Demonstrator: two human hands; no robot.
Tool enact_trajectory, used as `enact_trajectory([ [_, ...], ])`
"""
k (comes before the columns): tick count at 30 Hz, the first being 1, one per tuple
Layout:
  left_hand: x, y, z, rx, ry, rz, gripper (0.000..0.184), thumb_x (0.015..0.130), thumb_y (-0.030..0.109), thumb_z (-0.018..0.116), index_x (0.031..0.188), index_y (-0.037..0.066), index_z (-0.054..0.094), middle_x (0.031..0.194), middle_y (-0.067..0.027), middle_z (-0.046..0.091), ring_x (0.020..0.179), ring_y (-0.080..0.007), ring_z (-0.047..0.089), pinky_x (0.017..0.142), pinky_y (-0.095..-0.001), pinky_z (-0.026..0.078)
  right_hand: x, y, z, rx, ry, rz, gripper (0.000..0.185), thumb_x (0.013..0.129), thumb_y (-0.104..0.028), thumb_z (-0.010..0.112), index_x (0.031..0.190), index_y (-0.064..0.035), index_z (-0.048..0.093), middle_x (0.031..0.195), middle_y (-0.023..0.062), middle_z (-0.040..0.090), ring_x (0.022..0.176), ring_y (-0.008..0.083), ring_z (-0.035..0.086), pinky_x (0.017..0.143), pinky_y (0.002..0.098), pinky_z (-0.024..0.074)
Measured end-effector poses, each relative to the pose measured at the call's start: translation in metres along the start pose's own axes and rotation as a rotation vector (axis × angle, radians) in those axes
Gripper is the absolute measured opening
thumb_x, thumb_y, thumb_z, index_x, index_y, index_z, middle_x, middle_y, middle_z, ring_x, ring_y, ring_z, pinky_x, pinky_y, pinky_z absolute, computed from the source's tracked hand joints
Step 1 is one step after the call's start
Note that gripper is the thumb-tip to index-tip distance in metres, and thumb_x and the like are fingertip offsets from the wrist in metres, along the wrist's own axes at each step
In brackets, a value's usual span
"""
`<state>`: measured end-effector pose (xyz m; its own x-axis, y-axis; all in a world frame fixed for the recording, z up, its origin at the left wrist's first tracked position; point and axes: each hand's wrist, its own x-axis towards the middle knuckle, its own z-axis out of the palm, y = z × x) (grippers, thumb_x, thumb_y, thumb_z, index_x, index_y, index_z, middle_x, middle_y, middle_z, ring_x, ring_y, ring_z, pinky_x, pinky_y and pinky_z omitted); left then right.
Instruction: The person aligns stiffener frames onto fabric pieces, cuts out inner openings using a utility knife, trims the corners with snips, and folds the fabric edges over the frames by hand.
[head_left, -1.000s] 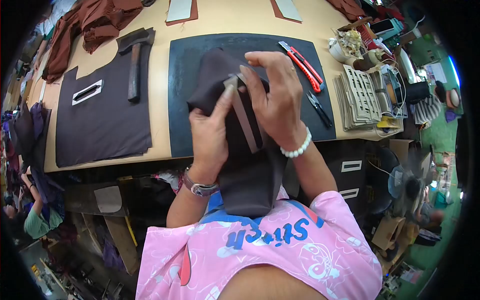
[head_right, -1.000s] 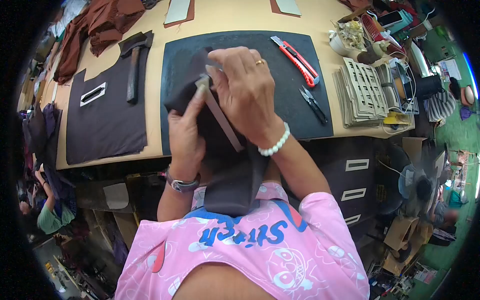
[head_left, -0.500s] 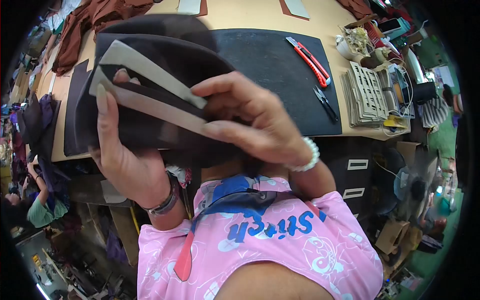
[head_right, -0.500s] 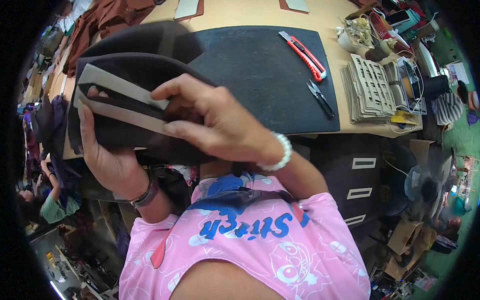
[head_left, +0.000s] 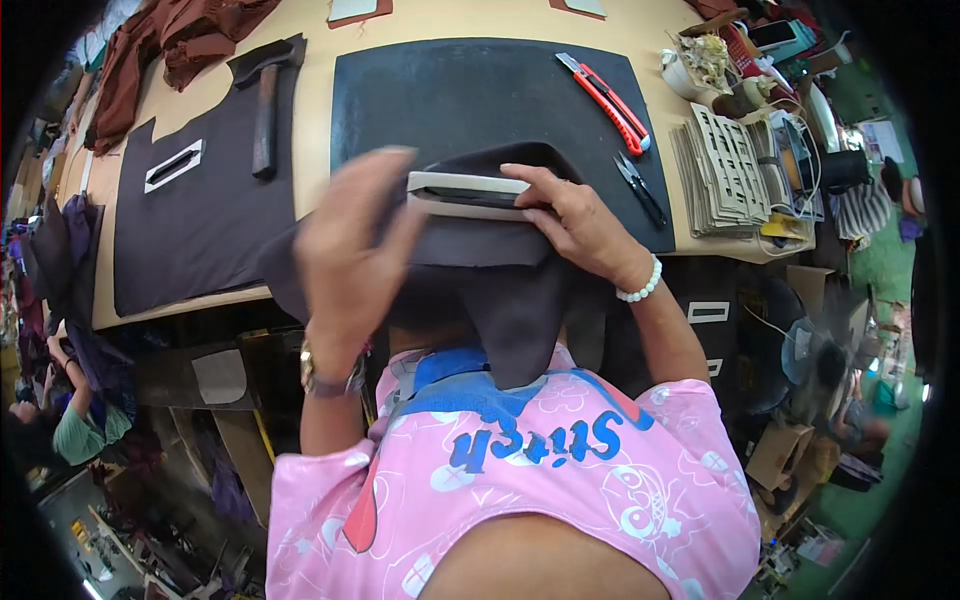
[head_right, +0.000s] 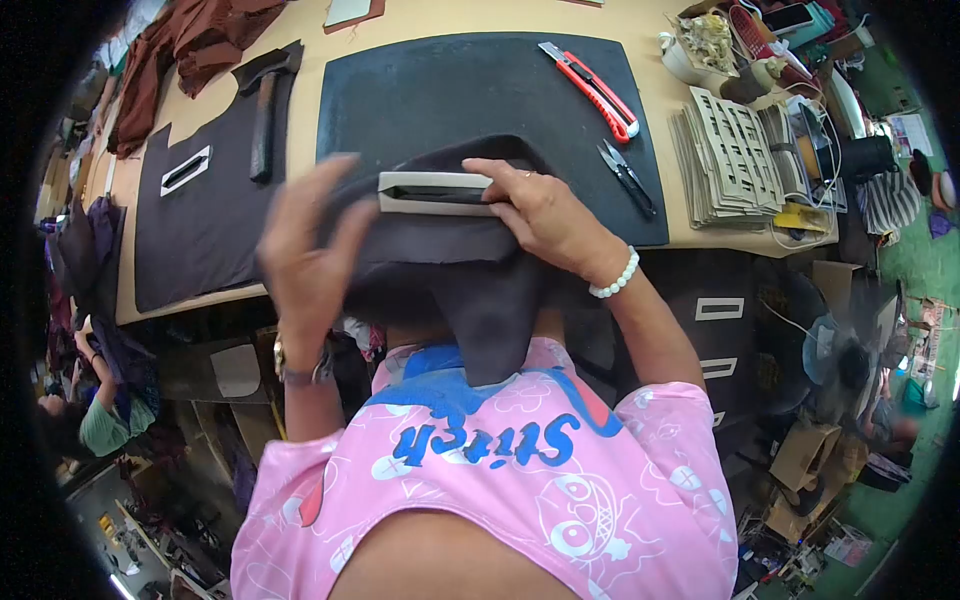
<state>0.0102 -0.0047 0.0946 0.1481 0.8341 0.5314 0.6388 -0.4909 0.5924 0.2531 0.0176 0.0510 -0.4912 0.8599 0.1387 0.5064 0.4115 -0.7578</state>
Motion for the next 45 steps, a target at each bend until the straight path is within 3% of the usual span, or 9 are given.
enact_trajectory([
  [2,0.008,-0.004,0.030,-0.056,-0.341,0.155,0.035,0.074,0.011,0.071,0.106,0.002,0.061,0.105,-0.0137,0.061,0.099,-0.0306,0.058,0.085,-0.0366,0.046,-0.002,-0.002,0.005,-0.001,0.023,-0.068,0.049,0.079,0.003,0.055,0.126,-0.0068,0.045,0.087,0.0147,0.064,0.084,0.0303,0.061,0.077,0.0399,0.0482],
  [5,0.013,-0.021,0.064,-0.010,-0.614,0.220,0.025,0.076,0.011,0.068,0.099,0.002,0.063,0.090,-0.0116,0.061,0.086,-0.0301,0.058,0.075,-0.0376,0.046,-0.006,0.001,0.010,-0.108,0.059,-0.135,0.051,0.078,0.002,0.058,0.127,-0.0067,0.045,0.087,0.0128,0.065,0.087,0.0285,0.060,0.079,0.0383,0.0477],
  [14,0.006,-0.048,0.071,-0.303,-0.561,0.083,0.016,0.074,0.005,0.067,0.089,0.002,0.067,0.077,-0.0103,0.059,0.071,-0.0254,0.058,0.066,-0.0341,0.047,-0.016,0.018,0.017,-0.238,0.192,-0.199,0.049,0.078,-0.005,0.063,0.125,-0.0068,0.051,0.089,0.0119,0.065,0.087,0.0275,0.060,0.079,0.0381,0.0492],
  [20,0.003,-0.054,0.066,-0.143,-0.508,0.316,0.015,0.073,0.007,0.068,0.088,0.005,0.068,0.079,-0.0074,0.057,0.074,-0.0228,0.057,0.066,-0.0337,0.046,-0.028,0.023,0.005,-0.491,0.112,-0.419,0.039,0.079,-0.008,0.064,0.117,-0.0051,0.057,0.091,0.0120,0.065,0.086,0.0253,0.063,0.082,0.0365,0.0508],
  [23,0.002,-0.054,0.067,-0.120,-0.492,0.378,0.015,0.073,0.006,0.067,0.088,0.006,0.068,0.078,-0.0071,0.057,0.074,-0.0224,0.056,0.066,-0.0342,0.046,-0.032,0.026,0.002,-0.384,0.090,-0.369,0.036,0.079,-0.010,0.065,0.115,-0.0044,0.058,0.097,0.0114,0.064,0.090,0.0244,0.062,0.081,0.0359,0.0502],
  [26,0.004,-0.055,0.066,-0.115,-0.507,0.422,0.015,0.073,0.005,0.065,0.089,0.007,0.068,0.078,-0.0068,0.057,0.073,-0.0223,0.056,0.066,-0.0345,0.046,-0.030,0.015,0.007,0.102,0.211,0.203,0.036,0.078,-0.010,0.066,0.112,-0.0037,0.058,0.094,0.0095,0.062,0.086,0.0256,0.061,0.076,0.0363,0.0488],
  [30,0.004,-0.057,0.067,-0.117,-0.509,0.443,0.018,0.072,0.004,0.065,0.090,0.007,0.067,0.080,-0.0060,0.056,0.074,-0.0223,0.056,0.066,-0.0344,0.046,-0.016,0.016,0.017,-0.322,0.294,-0.003,0.034,0.077,-0.013,0.066,0.108,-0.0027,0.057,0.089,0.0097,0.056,0.082,0.0266,0.054,0.071,0.0368,0.0439],
  [36,0.002,-0.058,0.068,-0.143,-0.496,0.396,0.015,0.075,0.007,0.065,0.091,0.006,0.066,0.080,-0.0058,0.056,0.074,-0.0231,0.055,0.066,-0.0346,0.045,-0.006,0.004,0.034,-0.600,0.290,0.014,0.047,0.079,-0.027,0.066,0.118,-0.0051,0.054,0.114,0.0117,0.052,0.107,0.0276,0.049,0.089,0.0387,0.0396],
  [45,0.003,-0.067,0.034,-0.055,-0.574,0.257,0.011,0.077,0.012,0.066,0.085,0.006,0.063,0.082,-0.0071,0.056,0.079,-0.0258,0.053,0.070,-0.0352,0.040,-0.013,0.014,0.033,-0.579,0.321,0.051,0.047,0.078,-0.031,0.066,0.117,-0.0070,0.054,0.115,0.0100,0.052,0.110,0.0275,0.048,0.091,0.0386,0.0393],
])
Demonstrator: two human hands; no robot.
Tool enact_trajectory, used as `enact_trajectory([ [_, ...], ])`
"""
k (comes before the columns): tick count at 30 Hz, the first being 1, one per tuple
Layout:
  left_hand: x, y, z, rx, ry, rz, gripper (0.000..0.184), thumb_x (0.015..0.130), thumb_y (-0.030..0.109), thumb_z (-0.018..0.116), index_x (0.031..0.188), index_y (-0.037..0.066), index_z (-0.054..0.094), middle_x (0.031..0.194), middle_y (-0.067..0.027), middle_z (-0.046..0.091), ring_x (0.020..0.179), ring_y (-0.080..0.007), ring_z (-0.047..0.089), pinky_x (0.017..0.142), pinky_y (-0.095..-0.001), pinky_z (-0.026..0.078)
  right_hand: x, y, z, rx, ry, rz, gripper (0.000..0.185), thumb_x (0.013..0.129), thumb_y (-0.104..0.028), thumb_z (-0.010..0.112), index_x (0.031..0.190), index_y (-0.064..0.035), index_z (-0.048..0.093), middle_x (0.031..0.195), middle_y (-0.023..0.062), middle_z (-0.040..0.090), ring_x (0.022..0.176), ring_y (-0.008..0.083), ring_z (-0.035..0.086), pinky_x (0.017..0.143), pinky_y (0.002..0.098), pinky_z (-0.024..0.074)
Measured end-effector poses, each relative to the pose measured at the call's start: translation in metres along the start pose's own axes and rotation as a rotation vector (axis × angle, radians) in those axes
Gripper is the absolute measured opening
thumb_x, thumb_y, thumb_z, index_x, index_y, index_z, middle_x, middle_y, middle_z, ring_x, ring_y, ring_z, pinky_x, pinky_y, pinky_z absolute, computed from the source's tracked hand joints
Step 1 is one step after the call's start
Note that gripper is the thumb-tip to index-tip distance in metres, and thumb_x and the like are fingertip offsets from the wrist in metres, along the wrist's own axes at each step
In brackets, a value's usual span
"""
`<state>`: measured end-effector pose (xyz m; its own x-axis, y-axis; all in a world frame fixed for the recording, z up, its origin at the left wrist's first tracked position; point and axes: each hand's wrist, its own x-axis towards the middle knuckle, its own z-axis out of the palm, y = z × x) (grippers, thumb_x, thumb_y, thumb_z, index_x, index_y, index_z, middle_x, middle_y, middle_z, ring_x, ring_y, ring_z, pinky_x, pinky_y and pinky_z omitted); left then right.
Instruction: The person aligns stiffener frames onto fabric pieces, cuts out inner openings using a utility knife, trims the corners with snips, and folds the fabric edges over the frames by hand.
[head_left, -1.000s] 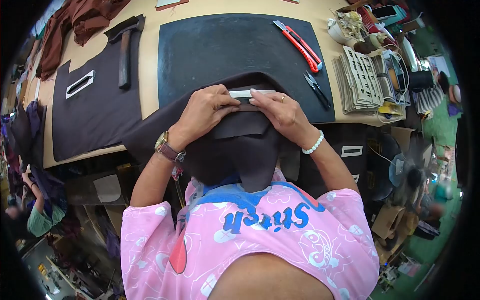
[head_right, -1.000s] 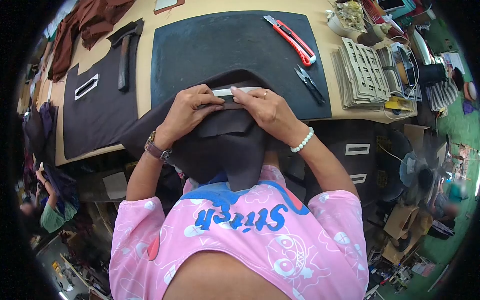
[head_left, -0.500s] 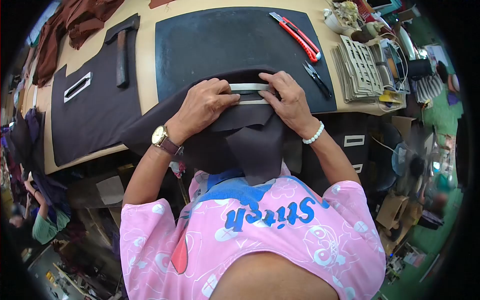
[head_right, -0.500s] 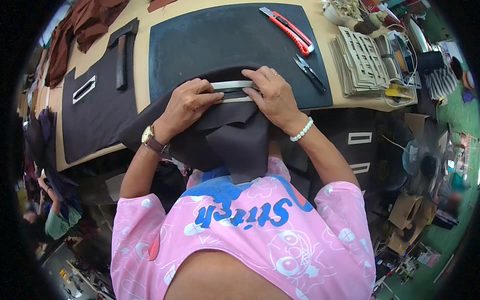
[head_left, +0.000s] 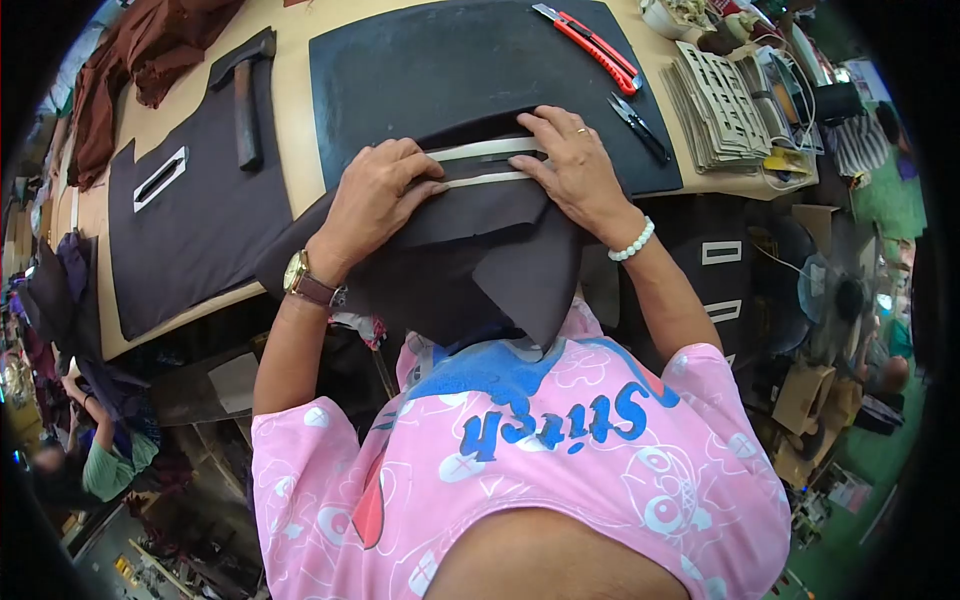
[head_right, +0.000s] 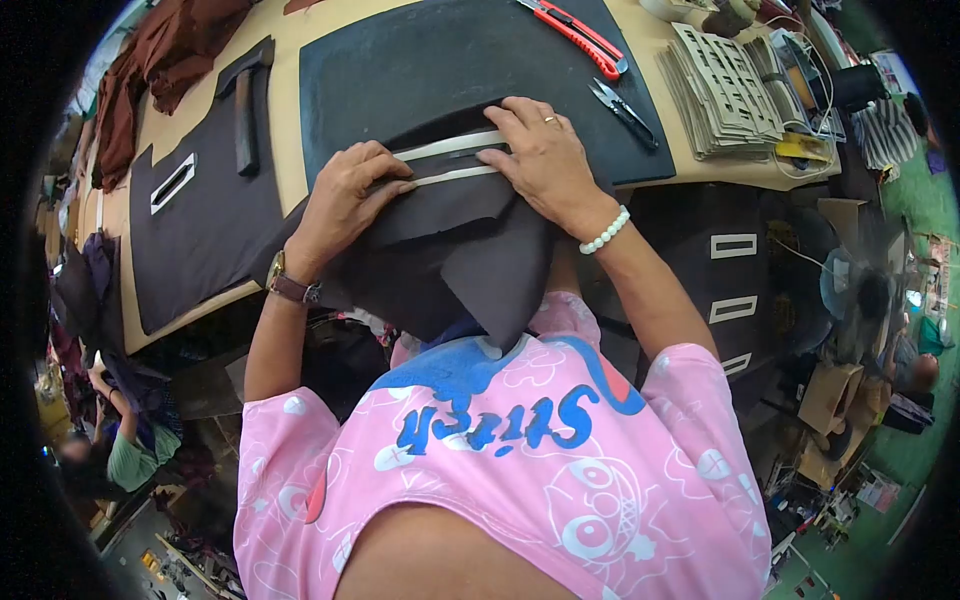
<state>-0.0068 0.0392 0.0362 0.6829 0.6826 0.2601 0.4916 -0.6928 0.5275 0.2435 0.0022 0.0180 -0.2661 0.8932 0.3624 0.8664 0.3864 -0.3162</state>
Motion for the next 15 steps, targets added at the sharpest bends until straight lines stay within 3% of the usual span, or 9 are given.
enact_trajectory([
  [8,-0.001,-0.004,0.004,-0.009,0.051,0.023,0.013,0.075,0.010,0.067,0.086,0.004,0.062,0.083,-0.0072,0.055,0.079,-0.0257,0.052,0.071,-0.0357,0.042,0.029,-0.044,0.031,-0.141,-0.062,-0.104,0.050,0.081,-0.037,0.061,0.122,-0.0092,0.051,0.118,0.0096,0.048,0.113,0.0268,0.045,0.094,0.0394,0.0353],
  [15,-0.022,-0.016,-0.013,-0.058,0.068,-0.131,0.015,0.074,0.011,0.071,0.083,0.002,0.063,0.085,-0.0075,0.054,0.082,-0.0225,0.054,0.071,-0.0320,0.043,0.019,-0.018,0.027,-0.120,0.022,-0.110,0.055,0.081,-0.041,0.061,0.122,-0.0061,0.050,0.126,0.0134,0.046,0.116,0.0314,0.042,0.099,0.0416,0.0341],
])
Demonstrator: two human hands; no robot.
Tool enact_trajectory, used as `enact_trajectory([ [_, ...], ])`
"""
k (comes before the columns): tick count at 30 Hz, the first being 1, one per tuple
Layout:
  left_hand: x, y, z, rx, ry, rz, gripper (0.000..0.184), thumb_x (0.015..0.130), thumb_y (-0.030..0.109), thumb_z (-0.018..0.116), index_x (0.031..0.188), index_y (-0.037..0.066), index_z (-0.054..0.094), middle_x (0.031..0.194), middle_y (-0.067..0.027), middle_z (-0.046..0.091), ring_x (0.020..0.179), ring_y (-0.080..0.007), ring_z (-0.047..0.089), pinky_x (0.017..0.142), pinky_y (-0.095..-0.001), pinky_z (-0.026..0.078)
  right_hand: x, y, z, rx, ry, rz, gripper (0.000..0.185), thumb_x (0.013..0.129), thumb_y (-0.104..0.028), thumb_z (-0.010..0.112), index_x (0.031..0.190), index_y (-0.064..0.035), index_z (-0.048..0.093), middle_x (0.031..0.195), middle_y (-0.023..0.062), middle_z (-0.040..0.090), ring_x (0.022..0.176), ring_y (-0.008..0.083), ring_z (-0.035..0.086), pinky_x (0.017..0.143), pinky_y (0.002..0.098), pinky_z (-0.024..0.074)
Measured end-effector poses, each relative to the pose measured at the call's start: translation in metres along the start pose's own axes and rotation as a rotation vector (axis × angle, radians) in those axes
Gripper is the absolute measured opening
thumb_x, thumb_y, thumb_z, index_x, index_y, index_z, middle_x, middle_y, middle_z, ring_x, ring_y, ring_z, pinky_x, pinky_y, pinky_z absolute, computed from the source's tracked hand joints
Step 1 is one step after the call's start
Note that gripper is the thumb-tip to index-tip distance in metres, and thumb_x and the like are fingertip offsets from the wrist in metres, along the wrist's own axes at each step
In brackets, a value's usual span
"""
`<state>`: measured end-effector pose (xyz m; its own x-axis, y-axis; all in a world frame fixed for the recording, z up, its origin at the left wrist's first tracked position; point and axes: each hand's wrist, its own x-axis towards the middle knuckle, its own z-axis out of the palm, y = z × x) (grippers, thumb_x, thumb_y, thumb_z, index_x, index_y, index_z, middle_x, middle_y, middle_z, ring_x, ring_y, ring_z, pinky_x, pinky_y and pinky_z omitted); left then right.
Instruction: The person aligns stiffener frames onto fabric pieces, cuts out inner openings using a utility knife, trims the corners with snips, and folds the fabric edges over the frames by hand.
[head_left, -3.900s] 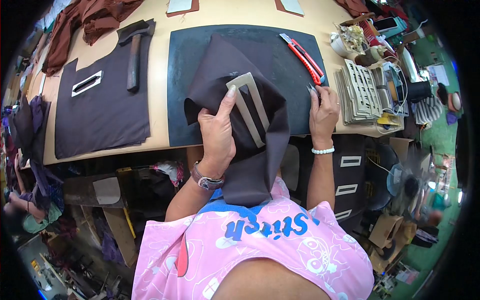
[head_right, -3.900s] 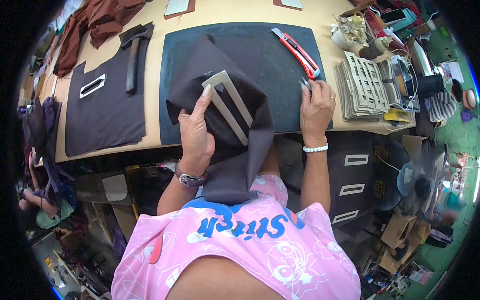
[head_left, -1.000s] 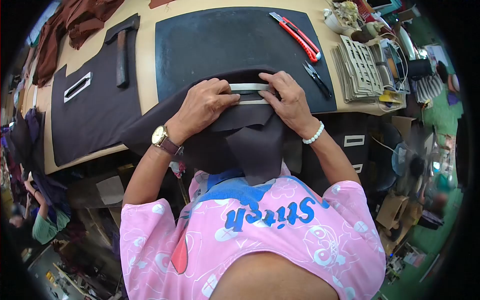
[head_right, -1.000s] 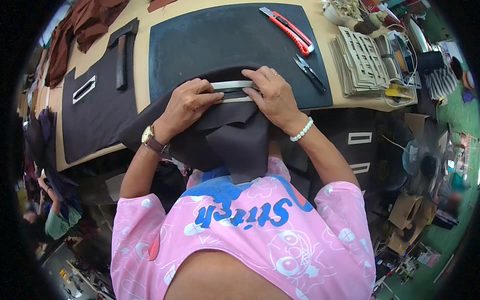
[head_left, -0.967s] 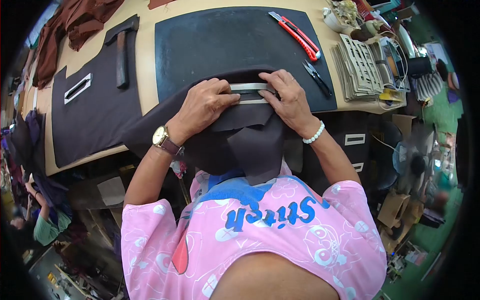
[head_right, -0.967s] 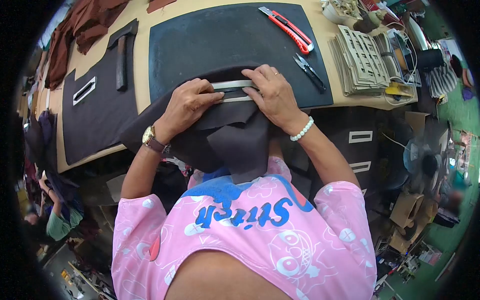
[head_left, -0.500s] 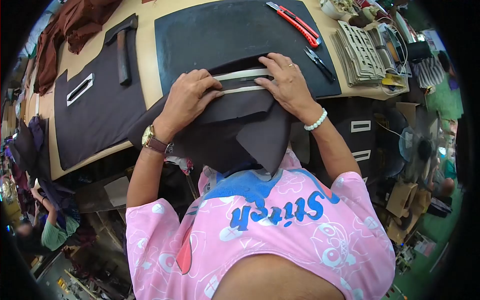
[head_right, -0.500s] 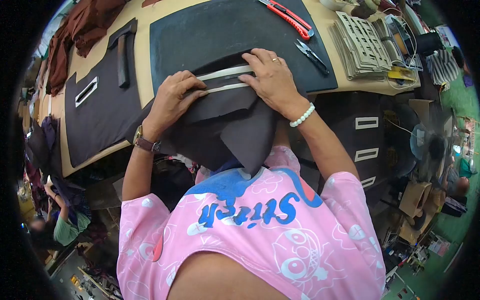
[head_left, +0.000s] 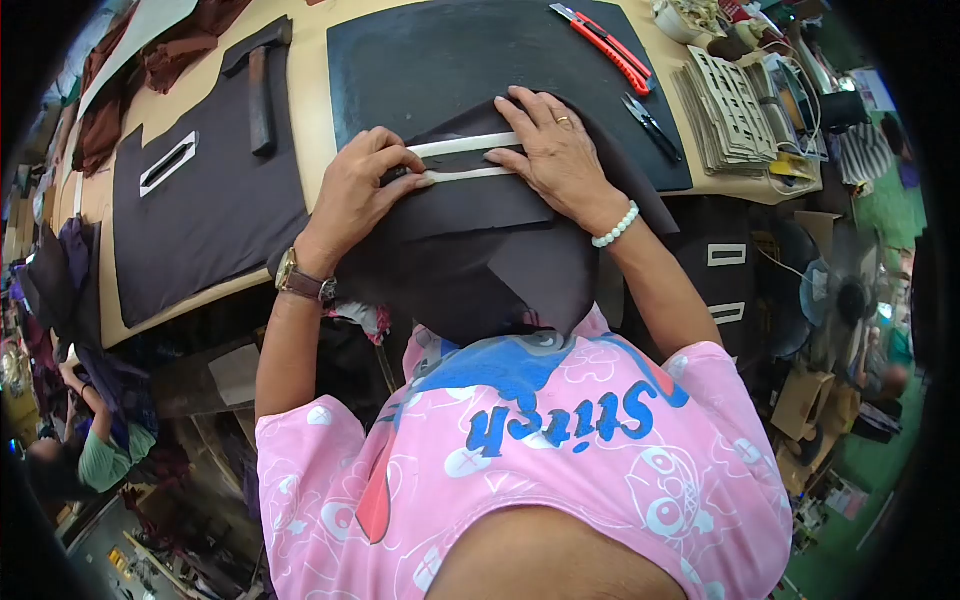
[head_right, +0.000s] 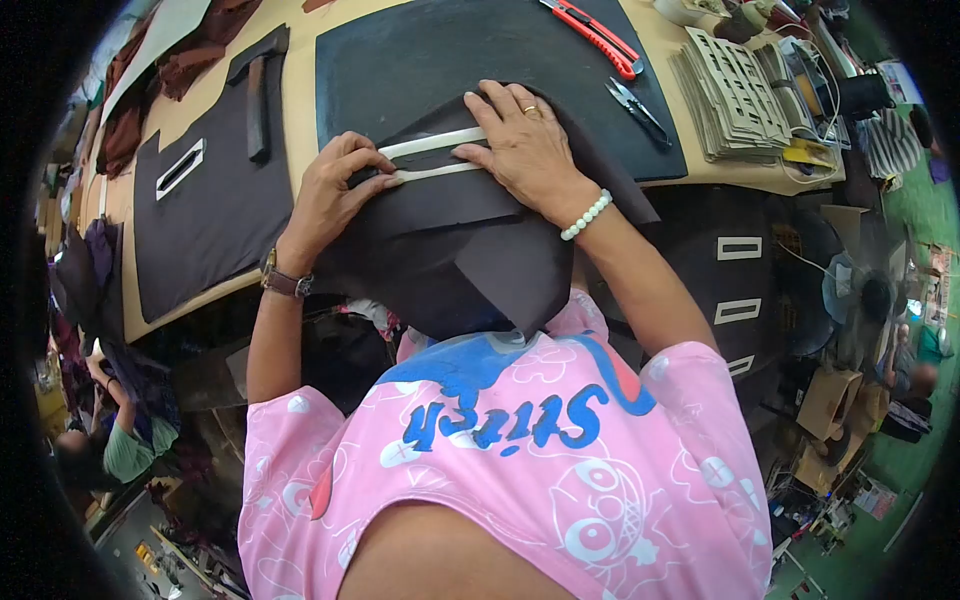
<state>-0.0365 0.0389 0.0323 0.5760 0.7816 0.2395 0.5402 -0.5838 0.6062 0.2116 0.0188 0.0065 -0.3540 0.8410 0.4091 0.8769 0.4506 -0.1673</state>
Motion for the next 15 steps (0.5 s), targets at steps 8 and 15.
enact_trajectory([
  [8,-0.008,-0.007,0.007,0.053,0.120,0.048,0.019,0.073,0.012,0.072,0.085,0.003,0.061,0.087,-0.0078,0.056,0.084,-0.0236,0.056,0.072,-0.0332,0.045,0.023,-0.046,0.025,-0.044,-0.005,-0.043,0.053,0.084,-0.042,0.056,0.123,-0.0082,0.050,0.125,0.0106,0.046,0.119,0.0289,0.039,0.098,0.0490,0.0299],
  [15,-0.018,0.001,0.013,0.194,0.248,0.045,0.028,0.069,0.019,0.076,0.087,0.004,0.061,0.089,-0.0078,0.059,0.083,-0.0254,0.058,0.072,-0.0347,0.047,0.027,-0.033,0.020,0.120,-0.168,-0.131,0.060,0.085,-0.043,0.056,0.132,-0.0082,0.042,0.136,0.0109,0.038,0.126,0.0319,0.035,0.102,0.0547,0.0264],
])
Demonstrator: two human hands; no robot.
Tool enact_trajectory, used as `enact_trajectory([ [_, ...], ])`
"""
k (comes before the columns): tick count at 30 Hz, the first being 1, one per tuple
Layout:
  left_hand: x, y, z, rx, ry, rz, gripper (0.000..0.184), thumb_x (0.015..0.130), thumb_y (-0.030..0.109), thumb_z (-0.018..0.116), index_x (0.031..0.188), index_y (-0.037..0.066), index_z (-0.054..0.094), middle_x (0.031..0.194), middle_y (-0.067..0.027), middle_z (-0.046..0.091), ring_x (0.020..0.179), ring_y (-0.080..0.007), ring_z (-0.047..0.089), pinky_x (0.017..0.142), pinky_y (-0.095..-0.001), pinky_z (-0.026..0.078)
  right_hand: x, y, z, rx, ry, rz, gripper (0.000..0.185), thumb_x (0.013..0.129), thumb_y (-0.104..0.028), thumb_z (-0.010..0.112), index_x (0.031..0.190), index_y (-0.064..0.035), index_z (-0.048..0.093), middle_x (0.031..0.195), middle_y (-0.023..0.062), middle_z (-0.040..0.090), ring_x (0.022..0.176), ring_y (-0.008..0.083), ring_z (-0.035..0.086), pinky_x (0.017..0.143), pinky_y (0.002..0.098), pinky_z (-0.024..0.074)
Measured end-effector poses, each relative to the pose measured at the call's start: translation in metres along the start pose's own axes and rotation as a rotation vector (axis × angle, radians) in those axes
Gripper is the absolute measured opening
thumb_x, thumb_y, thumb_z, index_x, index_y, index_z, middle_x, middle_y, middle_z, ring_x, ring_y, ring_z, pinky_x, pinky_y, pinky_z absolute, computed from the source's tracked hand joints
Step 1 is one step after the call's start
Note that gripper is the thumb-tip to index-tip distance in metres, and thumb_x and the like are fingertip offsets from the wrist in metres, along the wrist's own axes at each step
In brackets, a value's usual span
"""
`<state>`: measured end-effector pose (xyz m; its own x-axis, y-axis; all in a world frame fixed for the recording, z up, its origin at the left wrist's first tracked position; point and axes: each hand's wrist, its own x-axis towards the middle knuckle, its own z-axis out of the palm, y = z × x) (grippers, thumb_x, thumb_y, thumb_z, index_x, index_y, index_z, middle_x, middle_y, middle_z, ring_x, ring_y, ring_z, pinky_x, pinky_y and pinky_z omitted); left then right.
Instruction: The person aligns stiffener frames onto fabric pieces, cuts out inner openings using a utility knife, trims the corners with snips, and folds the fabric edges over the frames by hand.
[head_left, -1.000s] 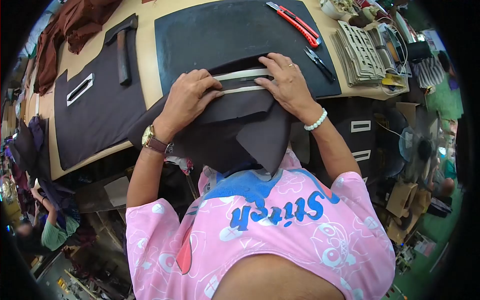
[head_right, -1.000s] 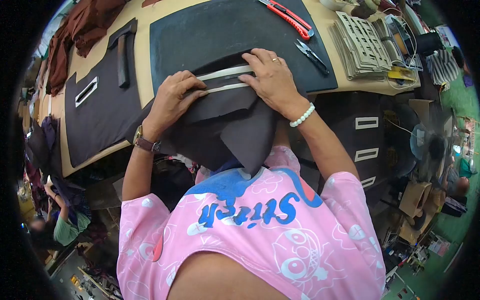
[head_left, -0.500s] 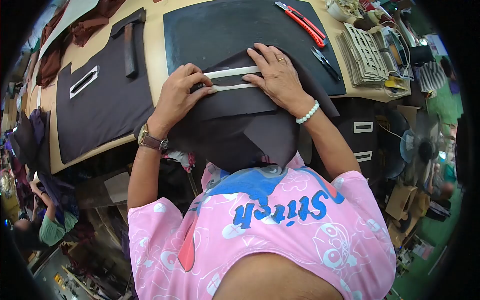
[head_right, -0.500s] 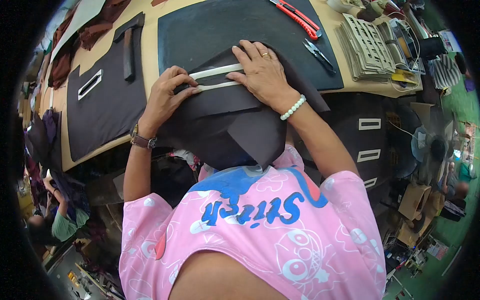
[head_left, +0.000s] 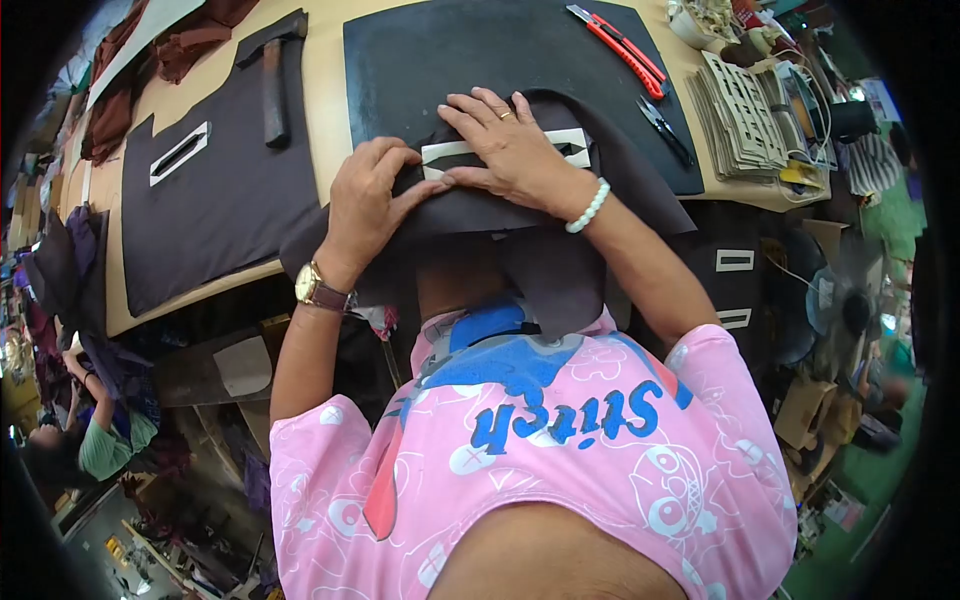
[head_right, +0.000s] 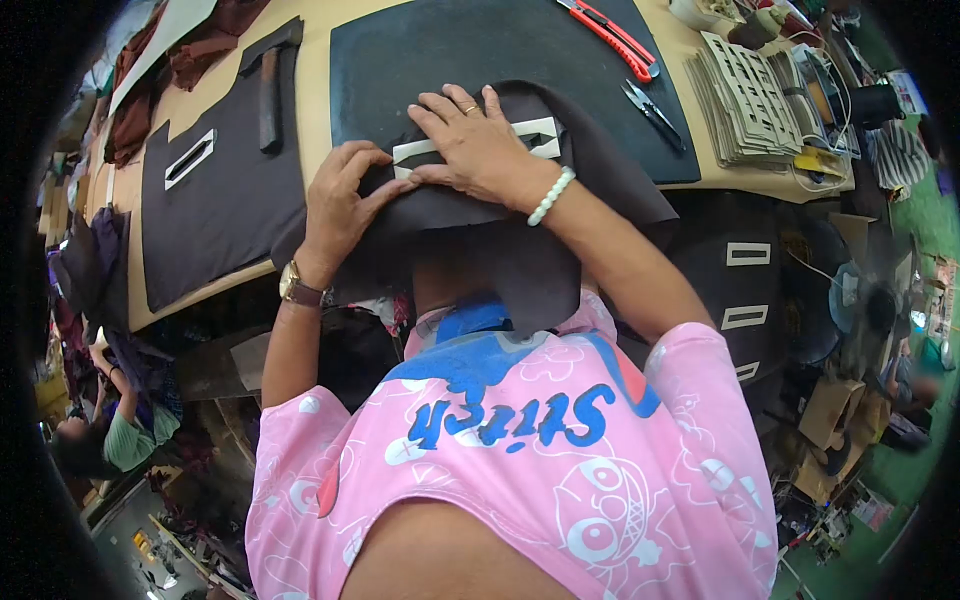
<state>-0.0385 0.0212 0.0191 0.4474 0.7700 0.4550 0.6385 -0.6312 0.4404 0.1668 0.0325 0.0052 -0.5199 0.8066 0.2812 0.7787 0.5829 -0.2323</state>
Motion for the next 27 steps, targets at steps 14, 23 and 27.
enact_trajectory([
  [14,0.017,0.046,-0.013,0.269,0.470,0.054,0.050,0.062,0.033,0.081,0.098,0.006,0.060,0.104,-0.0095,0.058,0.096,-0.0275,0.055,0.083,-0.0388,0.044,0.121,-0.003,-0.054,0.699,0.299,0.187,0.021,0.087,-0.019,0.056,0.089,0.0016,0.063,0.076,0.0096,0.063,0.073,0.0147,0.057,0.068,0.0286,0.0468],
  [23,0.089,0.062,0.012,0.355,0.518,0.087,0.037,0.069,0.014,0.072,0.104,0.006,0.061,0.104,-0.0076,0.058,0.097,-0.0265,0.056,0.085,-0.0387,0.044,0.065,0.031,-0.091,1.306,0.890,0.435,0.045,0.088,-0.004,0.047,0.130,0.0014,0.029,0.081,0.0036,0.056,0.068,0.0065,0.050,0.057,0.0196,0.0401],
  [27,0.090,0.055,0.025,0.292,0.457,0.211,0.031,0.069,0.005,0.068,0.099,0.008,0.062,0.097,-0.0055,0.058,0.093,-0.0238,0.057,0.081,-0.0357,0.046,0.020,0.056,-0.088,1.236,1.036,0.525,0.062,0.085,0.003,0.049,0.138,-0.0014,0.017,0.098,0.0097,0.053,0.076,0.0103,0.053,0.064,0.0198,0.0447],
])
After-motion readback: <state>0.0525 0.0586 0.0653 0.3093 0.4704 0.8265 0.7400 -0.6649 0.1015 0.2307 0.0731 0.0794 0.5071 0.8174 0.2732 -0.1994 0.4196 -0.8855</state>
